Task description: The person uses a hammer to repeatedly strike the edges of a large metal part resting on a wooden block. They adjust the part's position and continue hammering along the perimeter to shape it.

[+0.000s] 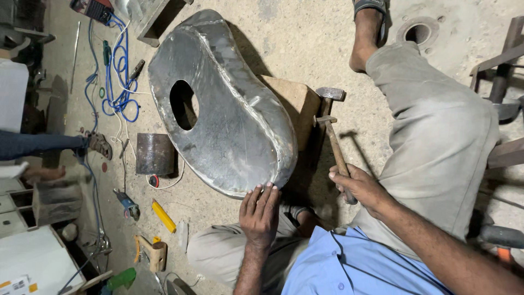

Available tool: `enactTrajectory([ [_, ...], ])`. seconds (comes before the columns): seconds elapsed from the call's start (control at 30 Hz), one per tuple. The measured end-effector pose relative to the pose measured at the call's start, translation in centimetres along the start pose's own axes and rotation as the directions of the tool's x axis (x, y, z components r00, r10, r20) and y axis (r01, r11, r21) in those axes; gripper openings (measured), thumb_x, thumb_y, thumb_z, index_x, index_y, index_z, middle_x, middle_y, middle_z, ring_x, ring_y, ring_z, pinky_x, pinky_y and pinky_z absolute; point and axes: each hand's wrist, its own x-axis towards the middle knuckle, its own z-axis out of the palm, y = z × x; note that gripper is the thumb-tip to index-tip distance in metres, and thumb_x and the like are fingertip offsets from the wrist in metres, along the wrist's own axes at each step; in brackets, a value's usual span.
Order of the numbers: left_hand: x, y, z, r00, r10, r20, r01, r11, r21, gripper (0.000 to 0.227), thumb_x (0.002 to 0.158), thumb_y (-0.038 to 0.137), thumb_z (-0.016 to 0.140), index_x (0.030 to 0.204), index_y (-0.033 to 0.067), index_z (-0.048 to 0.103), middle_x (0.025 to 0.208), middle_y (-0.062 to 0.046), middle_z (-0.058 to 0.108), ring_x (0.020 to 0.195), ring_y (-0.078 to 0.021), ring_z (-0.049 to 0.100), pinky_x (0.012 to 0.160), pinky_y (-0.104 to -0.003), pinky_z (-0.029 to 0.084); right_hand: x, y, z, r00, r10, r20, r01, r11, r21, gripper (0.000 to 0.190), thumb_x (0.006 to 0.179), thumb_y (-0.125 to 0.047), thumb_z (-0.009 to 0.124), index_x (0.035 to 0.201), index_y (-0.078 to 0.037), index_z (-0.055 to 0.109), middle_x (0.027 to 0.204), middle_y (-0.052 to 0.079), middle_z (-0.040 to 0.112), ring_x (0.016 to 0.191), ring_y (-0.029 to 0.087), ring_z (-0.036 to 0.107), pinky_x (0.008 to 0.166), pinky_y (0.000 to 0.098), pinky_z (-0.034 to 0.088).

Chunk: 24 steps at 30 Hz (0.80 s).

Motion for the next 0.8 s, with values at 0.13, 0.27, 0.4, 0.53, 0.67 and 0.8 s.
enactTrajectory([
  [0.13,-1.7,-1.0,-0.9,0.998,-0.053,-0.016,0.053,0.998,0.041,0.026,0.094,0.016,0.076,0.119,0.0085,0.074,0.114,-0.005,0.077,0.115,-0.0264,0.07,0.095,-0.044,0.055,0.0,0.3,-0.1,0.999,-0.019,0.032,0.017,0.998,0.059,0.035,0.094,-0.032,0.065,0.118,-0.008,0.061,0.071,0.001,0.052,0.051,0.011,0.044,0.048,0.029,0.039],
  [0.27,-2.4,-2.1,-1.3,0.993,-0.102,-0.056,0.106,0.991,0.087,0.027,0.092,0.018,0.081,0.116,0.0074,0.074,0.104,-0.004,0.078,0.109,-0.0254,0.073,0.086,-0.041,0.056,-0.6,0.1,-0.1,0.999,-0.021,0.033,0.019,0.996,0.082,0.034,0.093,-0.032,0.065,0.117,-0.008,0.062,0.072,0.0,0.053,0.055,0.011,0.047,0.05,0.0287,0.041],
  [0.4,-2.7,-2.5,-1.1,0.99,-0.13,-0.047,0.136,0.981,0.135,0.034,0.09,0.025,0.083,0.117,0.0071,0.074,0.102,-0.005,0.078,0.11,-0.0245,0.073,0.086,-0.039,0.056,-1.2,-0.5,-0.4,0.999,-0.025,0.034,0.02,0.99,0.141,0.034,0.094,-0.034,0.066,0.116,-0.008,0.061,0.073,0.0,0.052,0.058,0.01,0.048,0.051,0.0277,0.041],
  [0.53,-3.4,-2.7,-0.8,0.989,-0.142,-0.048,0.147,0.978,0.145,0.04,0.088,0.028,0.084,0.119,0.0063,0.073,0.104,-0.005,0.078,0.11,-0.0245,0.073,0.086,-0.039,0.057,-1.6,-0.6,-0.4,1.0,-0.018,0.017,0.015,0.989,0.149,0.033,0.093,-0.034,0.067,0.116,-0.011,0.061,0.073,0.0,0.052,0.059,0.01,0.048,0.053,0.0272,0.041],
  [0.67,-4.0,-3.1,-0.5,0.986,-0.156,-0.063,0.163,0.977,0.134,0.045,0.089,0.032,0.084,0.122,0.0051,0.071,0.11,-0.007,0.077,0.109,-0.0251,0.073,0.086,-0.039,0.057,-1.5,-0.2,-0.6,0.998,-0.055,0.007,0.053,0.982,0.18,0.032,0.094,-0.034,0.067,0.115,-0.01,0.061,0.074,-0.001,0.052,0.062,0.009,0.048,0.055,0.0262,0.041],
  [0.8,-4.6,-4.2,-0.4,0.979,-0.197,-0.052,0.203,0.966,0.159,0.056,0.088,0.035,0.084,0.131,0.0039,0.065,0.113,-0.009,0.077,0.109,-0.024,0.073,0.082,-0.038,0.057,-1.1,0.3,-0.8,0.997,-0.074,-0.009,0.074,0.984,0.16,0.031,0.095,-0.033,0.068,0.114,-0.009,0.062,0.075,-0.002,0.053,0.065,0.009,0.049,0.057,0.0259,0.044],
])
